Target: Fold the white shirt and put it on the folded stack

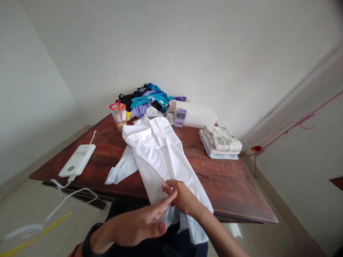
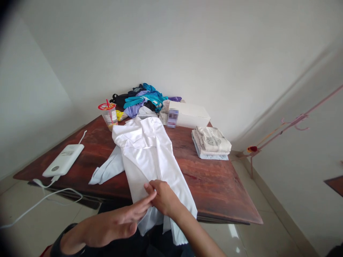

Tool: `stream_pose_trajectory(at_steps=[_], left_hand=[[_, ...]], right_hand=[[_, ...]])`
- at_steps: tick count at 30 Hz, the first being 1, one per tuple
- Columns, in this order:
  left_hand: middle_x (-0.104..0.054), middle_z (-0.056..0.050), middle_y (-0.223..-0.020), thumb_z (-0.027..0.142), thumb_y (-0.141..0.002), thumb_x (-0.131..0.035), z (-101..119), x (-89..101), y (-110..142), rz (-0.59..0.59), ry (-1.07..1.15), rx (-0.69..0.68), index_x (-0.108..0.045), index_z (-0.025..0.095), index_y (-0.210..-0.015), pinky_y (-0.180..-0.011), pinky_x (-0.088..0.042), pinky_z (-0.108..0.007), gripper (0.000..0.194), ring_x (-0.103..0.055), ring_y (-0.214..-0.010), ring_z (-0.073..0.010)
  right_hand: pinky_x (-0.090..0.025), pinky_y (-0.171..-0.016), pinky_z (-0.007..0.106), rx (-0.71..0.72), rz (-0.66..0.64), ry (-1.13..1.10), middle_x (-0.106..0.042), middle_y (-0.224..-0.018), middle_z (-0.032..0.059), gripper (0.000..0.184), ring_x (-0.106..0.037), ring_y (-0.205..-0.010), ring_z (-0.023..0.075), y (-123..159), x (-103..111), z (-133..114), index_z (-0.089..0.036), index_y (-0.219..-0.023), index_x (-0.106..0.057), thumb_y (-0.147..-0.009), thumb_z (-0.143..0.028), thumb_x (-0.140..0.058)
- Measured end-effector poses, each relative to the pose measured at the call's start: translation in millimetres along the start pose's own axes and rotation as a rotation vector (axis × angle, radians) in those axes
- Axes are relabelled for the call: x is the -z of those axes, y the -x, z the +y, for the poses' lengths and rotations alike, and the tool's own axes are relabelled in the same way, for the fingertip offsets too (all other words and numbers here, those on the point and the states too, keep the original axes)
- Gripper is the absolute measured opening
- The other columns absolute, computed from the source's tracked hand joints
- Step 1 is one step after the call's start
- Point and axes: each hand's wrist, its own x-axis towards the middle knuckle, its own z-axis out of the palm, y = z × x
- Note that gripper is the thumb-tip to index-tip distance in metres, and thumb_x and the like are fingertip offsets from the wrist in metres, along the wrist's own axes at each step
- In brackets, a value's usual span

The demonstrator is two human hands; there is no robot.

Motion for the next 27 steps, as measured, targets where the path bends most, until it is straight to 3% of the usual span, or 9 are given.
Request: stream_pose_trajectory(at_steps=[5,7,9,11,14,16,20,23,27], left_hand=[[-0.037,-0.003,-0.163,0.064,-0.091,-0.063,35,14.7,16,-0.263,-0.438,0.155,-0.042,0.031,-0.157,-0.125,-0.028,-0.044,0.077,-0.036,-0.150,-0.0347],[-0.048,-0.005,-0.158,0.062,-0.090,-0.066,44,33.6,24,-0.258,-0.486,0.180,-0.048,0.030,-0.155,-0.122,-0.035,-0.039,0.074,-0.047,-0.144,-0.0329],[-0.052,-0.004,-0.156,0.061,-0.096,-0.057,46,64.2,30,-0.075,-0.442,0.210,-0.044,0.033,-0.157,-0.114,-0.046,-0.035,0.067,-0.056,-0.137,-0.0289],[-0.054,-0.005,-0.155,0.060,-0.099,-0.051,39,106.2,32,0.218,-0.445,0.217,-0.041,0.034,-0.158,-0.110,-0.049,-0.035,0.065,-0.059,-0.134,-0.0278],[-0.063,-0.010,-0.145,0.059,-0.092,-0.055,18,178.7,27,0.702,-0.704,0.233,-0.049,0.026,-0.153,-0.111,-0.048,-0.042,0.069,-0.062,-0.129,-0.0326],[-0.058,-0.013,-0.149,0.049,-0.086,-0.058,2,221.7,19,0.877,-0.890,0.266,-0.050,0.022,-0.151,-0.114,-0.044,-0.049,0.071,-0.060,-0.131,-0.0362],[-0.054,-0.011,-0.153,0.031,-0.075,-0.060,-26,272.5,-1,0.882,-1.093,0.099,-0.054,0.025,-0.147,-0.120,-0.037,-0.048,0.073,-0.047,-0.144,-0.0334],[-0.056,-0.008,-0.151,0.026,-0.072,-0.057,-32,285.5,-13,0.884,-1.163,0.041,-0.067,0.026,-0.132,-0.118,-0.040,-0.047,0.061,-0.046,-0.145,-0.0327],[-0.068,-0.008,-0.133,0.018,-0.075,-0.049,-16,292.6,-20,0.918,-1.283,-0.008,-0.078,0.023,-0.099,-0.116,-0.042,-0.039,0.038,-0.057,-0.133,-0.0277]], right_hand=[[-0.036,-0.060,0.025,-0.108,0.035,0.144,-0.064,-0.065,-0.0007,0.028,-0.058,-0.063,0.0150,-1,-4,4,-0.021,-0.071,-0.062,-0.094,-0.036,-0.063],[-0.034,-0.060,0.025,-0.147,0.071,0.199,-0.065,-0.067,-0.0004,0.024,-0.058,-0.065,0.0148,0,-5,6,-0.020,-0.071,-0.063,-0.088,-0.034,-0.070],[-0.033,-0.061,0.025,-0.162,0.079,0.252,-0.065,-0.069,-0.0002,0.023,-0.058,-0.066,0.0149,0,-6,8,-0.020,-0.070,-0.061,-0.083,-0.034,-0.075],[-0.032,-0.062,0.025,-0.155,0.071,0.280,-0.065,-0.071,-0.0006,0.020,-0.057,-0.067,0.0146,-1,-7,11,-0.020,-0.071,-0.059,-0.080,-0.028,-0.075],[-0.032,-0.063,0.025,-0.119,0.069,0.279,-0.062,-0.071,-0.0017,0.011,-0.056,-0.067,0.0142,-1,-9,15,-0.020,-0.075,-0.057,-0.078,-0.013,-0.066],[-0.033,-0.065,0.025,-0.084,0.080,0.260,-0.060,-0.073,-0.0023,0.016,-0.055,-0.068,0.0143,0,-10,17,-0.021,-0.081,-0.058,-0.076,-0.006,-0.060],[-0.037,-0.068,0.024,0.005,0.086,0.171,-0.057,-0.082,-0.0023,0.030,-0.055,-0.071,0.0135,8,-10,16,-0.021,-0.093,-0.058,-0.072,0.001,-0.053],[-0.040,-0.067,0.023,0.049,0.096,0.048,-0.056,-0.088,-0.0013,0.032,-0.055,-0.072,0.0121,16,-8,11,-0.021,-0.092,-0.060,-0.074,0.003,-0.048],[-0.038,-0.058,0.021,0.034,0.184,-0.113,-0.057,-0.090,0.0014,0.027,-0.056,-0.075,0.0133,21,0,6,-0.020,-0.086,-0.063,-0.079,-0.002,-0.045]])
